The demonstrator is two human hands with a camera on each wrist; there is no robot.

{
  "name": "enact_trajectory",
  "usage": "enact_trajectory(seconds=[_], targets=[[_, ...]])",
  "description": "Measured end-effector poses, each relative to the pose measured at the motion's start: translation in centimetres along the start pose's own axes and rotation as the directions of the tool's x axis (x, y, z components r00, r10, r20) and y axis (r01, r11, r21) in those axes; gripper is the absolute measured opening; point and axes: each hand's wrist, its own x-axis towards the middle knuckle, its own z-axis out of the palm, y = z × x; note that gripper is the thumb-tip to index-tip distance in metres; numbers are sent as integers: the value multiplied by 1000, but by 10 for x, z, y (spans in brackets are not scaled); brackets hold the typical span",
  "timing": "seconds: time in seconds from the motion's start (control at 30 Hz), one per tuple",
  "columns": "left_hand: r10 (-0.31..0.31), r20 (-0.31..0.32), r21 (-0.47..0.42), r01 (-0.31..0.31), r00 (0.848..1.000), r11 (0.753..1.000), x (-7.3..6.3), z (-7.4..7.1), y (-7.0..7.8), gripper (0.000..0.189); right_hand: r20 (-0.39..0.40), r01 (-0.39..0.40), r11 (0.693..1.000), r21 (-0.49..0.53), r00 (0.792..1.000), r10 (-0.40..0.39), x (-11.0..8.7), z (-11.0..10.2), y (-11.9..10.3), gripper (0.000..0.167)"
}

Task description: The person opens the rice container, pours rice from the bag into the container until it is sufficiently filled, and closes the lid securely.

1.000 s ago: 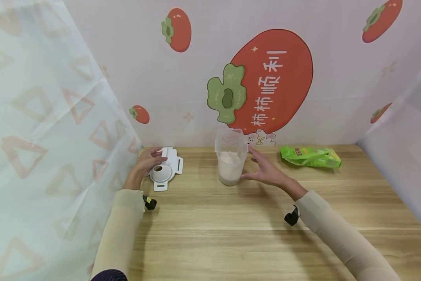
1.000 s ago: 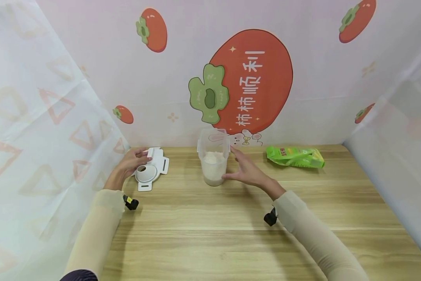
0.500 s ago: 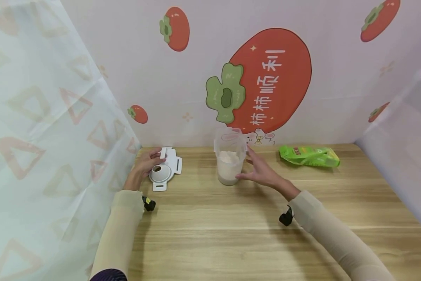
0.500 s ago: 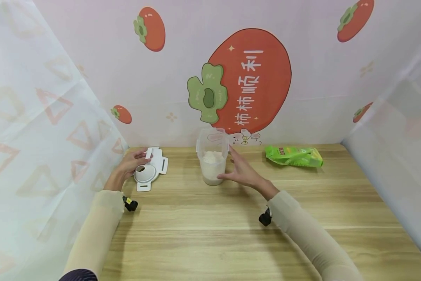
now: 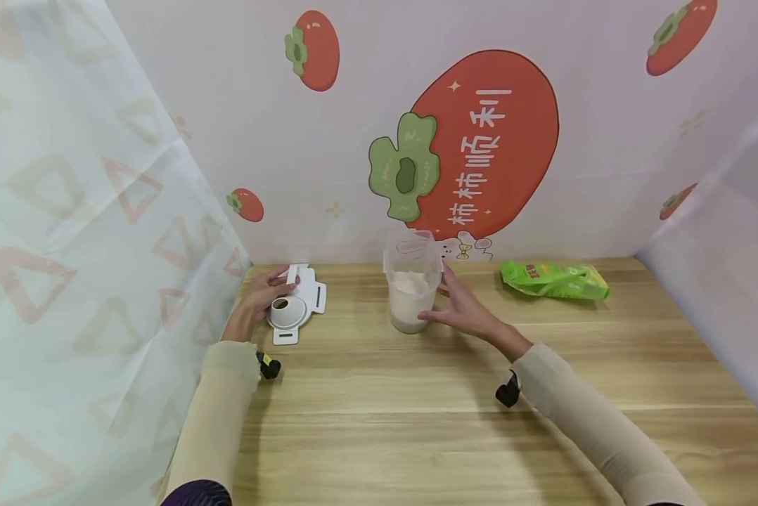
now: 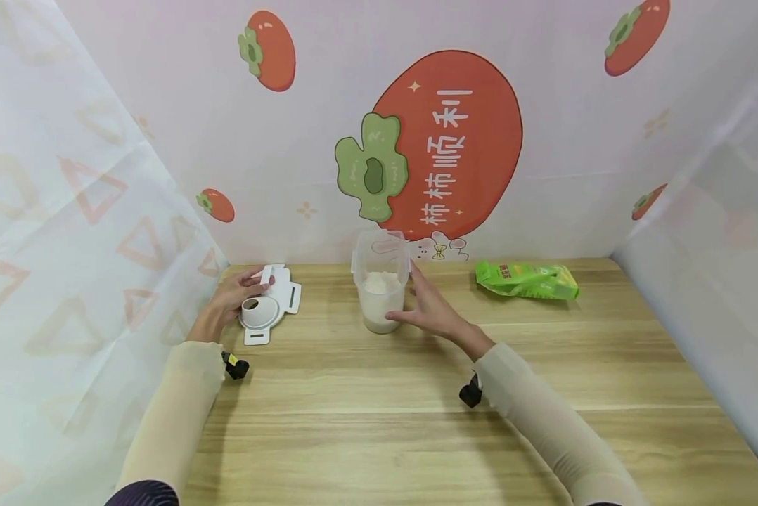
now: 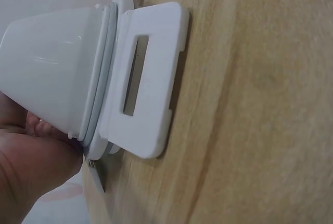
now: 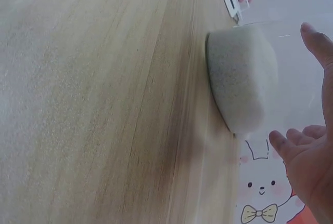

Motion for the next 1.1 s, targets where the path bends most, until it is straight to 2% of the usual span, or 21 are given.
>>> enact_trajectory(seconds=[0.4,0.67,0.9,1.1], targets=[[-22,-34,-14,21,999,1000,0,6,1,73,-46,-5,999,40,999,7,3,5,3,128],[-47,-67,-53,43,997,998,3,8,-1,72,-81,-24,999,35,996,27,3,8,4,128],[-56,-80,-97,49,995,994,0,10,-1,71,-110,5,999,53,994,1,4,10,7,126],[-79,-114,-136,64,990,989,0,12,3,69,-115,8,999,49,993,-3,5,10,7,126]])
